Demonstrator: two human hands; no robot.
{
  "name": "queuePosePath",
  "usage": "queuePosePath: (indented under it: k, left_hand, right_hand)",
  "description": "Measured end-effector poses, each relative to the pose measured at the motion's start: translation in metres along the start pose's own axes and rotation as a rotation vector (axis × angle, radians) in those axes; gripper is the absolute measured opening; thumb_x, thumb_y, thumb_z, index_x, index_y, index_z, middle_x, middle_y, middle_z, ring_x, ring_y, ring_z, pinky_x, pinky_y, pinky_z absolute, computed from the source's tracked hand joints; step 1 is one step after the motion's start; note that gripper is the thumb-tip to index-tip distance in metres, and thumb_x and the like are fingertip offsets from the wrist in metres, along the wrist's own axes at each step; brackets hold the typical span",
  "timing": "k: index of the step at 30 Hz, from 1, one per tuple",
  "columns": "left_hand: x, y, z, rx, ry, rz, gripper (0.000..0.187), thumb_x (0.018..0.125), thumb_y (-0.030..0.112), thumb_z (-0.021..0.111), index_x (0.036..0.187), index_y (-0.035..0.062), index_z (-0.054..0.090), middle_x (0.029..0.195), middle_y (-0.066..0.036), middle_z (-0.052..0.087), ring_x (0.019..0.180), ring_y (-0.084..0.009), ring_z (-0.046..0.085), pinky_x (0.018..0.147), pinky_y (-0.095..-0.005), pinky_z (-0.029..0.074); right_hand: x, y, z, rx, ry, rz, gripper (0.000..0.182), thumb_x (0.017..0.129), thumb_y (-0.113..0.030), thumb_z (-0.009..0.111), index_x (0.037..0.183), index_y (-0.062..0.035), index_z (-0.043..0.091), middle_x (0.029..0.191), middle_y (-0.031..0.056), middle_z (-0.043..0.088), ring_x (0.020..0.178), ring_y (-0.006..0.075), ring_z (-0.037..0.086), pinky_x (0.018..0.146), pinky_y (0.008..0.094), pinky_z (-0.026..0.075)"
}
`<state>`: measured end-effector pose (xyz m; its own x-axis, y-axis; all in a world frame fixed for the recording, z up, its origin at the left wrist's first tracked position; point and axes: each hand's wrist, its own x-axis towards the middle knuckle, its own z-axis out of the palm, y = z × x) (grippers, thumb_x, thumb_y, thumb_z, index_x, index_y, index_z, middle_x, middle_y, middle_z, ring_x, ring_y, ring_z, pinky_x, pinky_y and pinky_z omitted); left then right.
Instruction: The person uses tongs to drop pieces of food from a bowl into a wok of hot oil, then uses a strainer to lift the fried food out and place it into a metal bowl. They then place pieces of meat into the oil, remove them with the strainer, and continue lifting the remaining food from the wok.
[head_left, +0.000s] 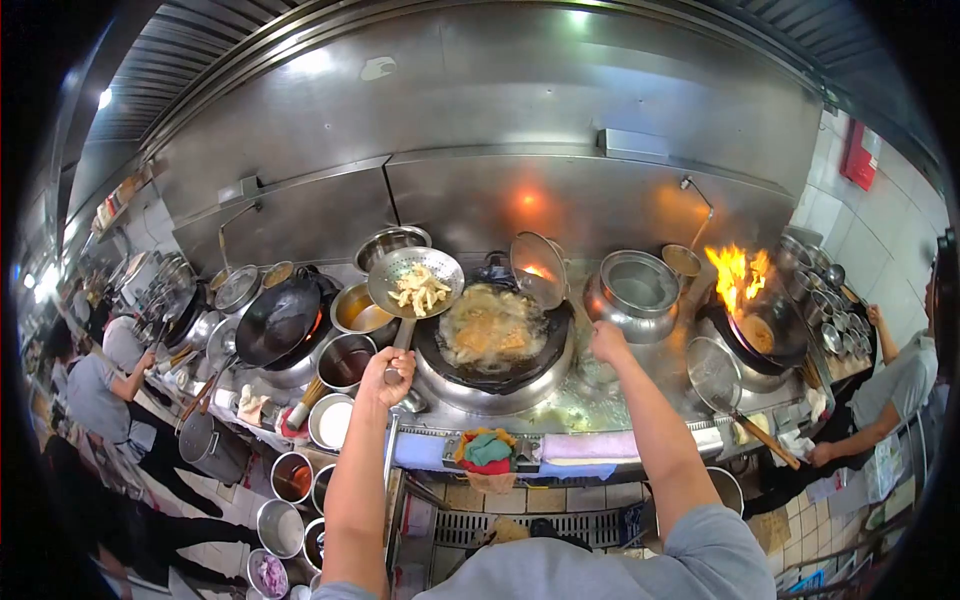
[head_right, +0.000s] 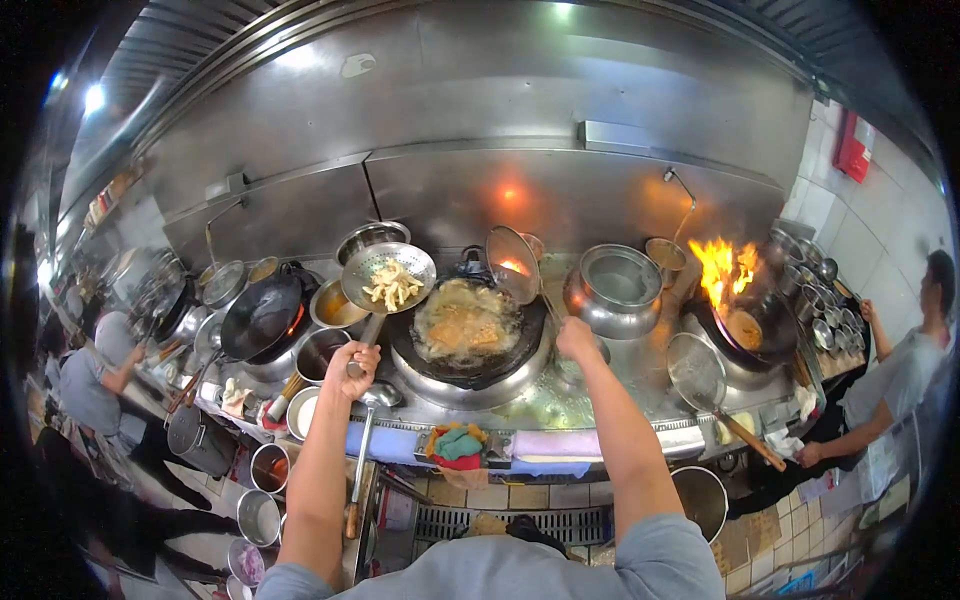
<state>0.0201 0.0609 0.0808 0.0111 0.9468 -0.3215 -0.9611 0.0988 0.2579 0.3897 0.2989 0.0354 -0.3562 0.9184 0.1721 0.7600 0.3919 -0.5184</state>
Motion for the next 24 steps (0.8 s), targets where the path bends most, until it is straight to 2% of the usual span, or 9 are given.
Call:
queuePosePath:
  k: [1, 2, 4, 5, 12, 14, 17, 20, 24]
  left_hand:
    - [0.002, 0.0, -0.001, -0.024, -0.003, -0.006, 0.02, 0.076, 0.002, 0.046, 0.092, -0.0057, 0.039, 0.062, -0.003, 0.045, 0.045, -0.0068, 0.044, 0.041, -0.0174, 0.038]
    - [0.001, -0.002, -0.001, -0.049, -0.003, -0.014, 0.019, 0.076, 0.002, 0.046, 0.092, -0.0057, 0.039, 0.062, -0.003, 0.045, 0.045, -0.0068, 0.044, 0.041, -0.0172, 0.038]
    - [-0.001, -0.004, -0.001, -0.017, -0.031, 0.006, 0.02, 0.076, 0.003, 0.046, 0.092, -0.0061, 0.039, 0.063, -0.004, 0.044, 0.046, -0.0073, 0.045, 0.041, -0.0175, 0.04]
    - [0.0, -0.004, 0.0, -0.051, -0.026, 0.008, 0.02, 0.076, 0.003, 0.046, 0.092, -0.0062, 0.039, 0.063, -0.004, 0.044, 0.046, -0.0073, 0.045, 0.041, -0.0176, 0.04]
    - [-0.012, -0.006, -0.005, -0.023, 0.041, 0.044, 0.012, 0.075, 0.003, 0.045, 0.084, -0.0043, 0.041, 0.061, 0.0, 0.041, 0.047, -0.0053, 0.042, 0.04, -0.016, 0.036]
    - [-0.012, -0.003, -0.006, -0.021, 0.065, 0.052, 0.012, 0.075, 0.003, 0.045, 0.085, -0.0041, 0.041, 0.061, 0.0, 0.042, 0.047, -0.0054, 0.042, 0.04, -0.0159, 0.036]
    - [-0.014, 0.002, -0.015, 0.059, 0.077, 0.056, 0.013, 0.075, 0.002, 0.045, 0.086, -0.0038, 0.04, 0.062, 0.0, 0.042, 0.047, -0.0055, 0.042, 0.04, -0.016, 0.036]
    - [-0.009, 0.008, -0.02, 0.072, 0.109, 0.063, 0.014, 0.075, 0.002, 0.046, 0.087, -0.0033, 0.04, 0.062, -0.001, 0.043, 0.047, -0.0054, 0.042, 0.04, -0.0157, 0.035]
    - [0.004, 0.01, -0.034, 0.134, 0.117, 0.068, 0.004, 0.074, 0.001, 0.046, 0.076, -0.0014, 0.043, 0.058, -0.001, 0.042, 0.047, -0.0074, 0.042, 0.042, -0.02, 0.036]
  right_hand:
    - [0.01, 0.002, 0.01, 0.019, -0.071, 0.03, 0.016, 0.075, -0.005, 0.043, 0.086, 0.0012, 0.054, 0.075, 0.0222, 0.059, 0.066, 0.035, 0.059, 0.058, 0.0437, 0.046]
    - [0.02, 0.009, 0.023, 0.022, -0.081, 0.019, 0.016, 0.075, -0.005, 0.043, 0.086, 0.0012, 0.054, 0.075, 0.0222, 0.059, 0.066, 0.035, 0.059, 0.058, 0.0437, 0.046]
    - [0.033, 0.009, 0.041, 0.643, -0.398, 0.337, 0.011, 0.077, -0.003, 0.041, 0.08, -0.0004, 0.052, 0.061, 0.0155, 0.055, 0.045, 0.0239, 0.052, 0.037, 0.0363, 0.04]
    - [0.037, 0.007, 0.04, 0.624, -0.503, 0.364, 0.011, 0.08, -0.004, 0.039, 0.085, -0.0033, 0.049, 0.056, 0.0086, 0.049, 0.039, 0.013, 0.042, 0.03, 0.0253, 0.031]
    - [0.058, 0.035, 0.044, 0.9, -0.751, 0.491, 0.016, 0.085, -0.006, 0.04, 0.101, -0.005, 0.041, 0.063, 0.0054, 0.047, 0.041, 0.0069, 0.037, 0.033, 0.0183, 0.029]
    - [0.056, 0.034, 0.047, 1.104, -0.702, 0.536, 0.009, 0.085, -0.006, 0.041, 0.094, -0.0062, 0.044, 0.065, 0.0046, 0.045, 0.042, 0.0055, 0.034, 0.033, 0.0168, 0.028]
    - [0.05, 0.038, 0.048, 1.233, -0.711, 0.552, 0.002, 0.085, -0.007, 0.042, 0.085, -0.0075, 0.044, 0.065, 0.0045, 0.045, 0.042, 0.005, 0.033, 0.033, 0.0162, 0.026]
    - [0.038, 0.039, 0.036, 1.336, -0.638, 0.621, 0.006, 0.085, -0.008, 0.043, 0.079, -0.0083, 0.042, 0.065, 0.004, 0.044, 0.042, 0.0045, 0.032, 0.032, 0.0158, 0.025]
    - [0.025, 0.027, 0.002, 1.332, -0.618, 0.588, 0.005, 0.084, -0.006, 0.042, 0.08, -0.0084, 0.042, 0.062, 0.0031, 0.043, 0.041, 0.0043, 0.031, 0.032, 0.016, 0.025]
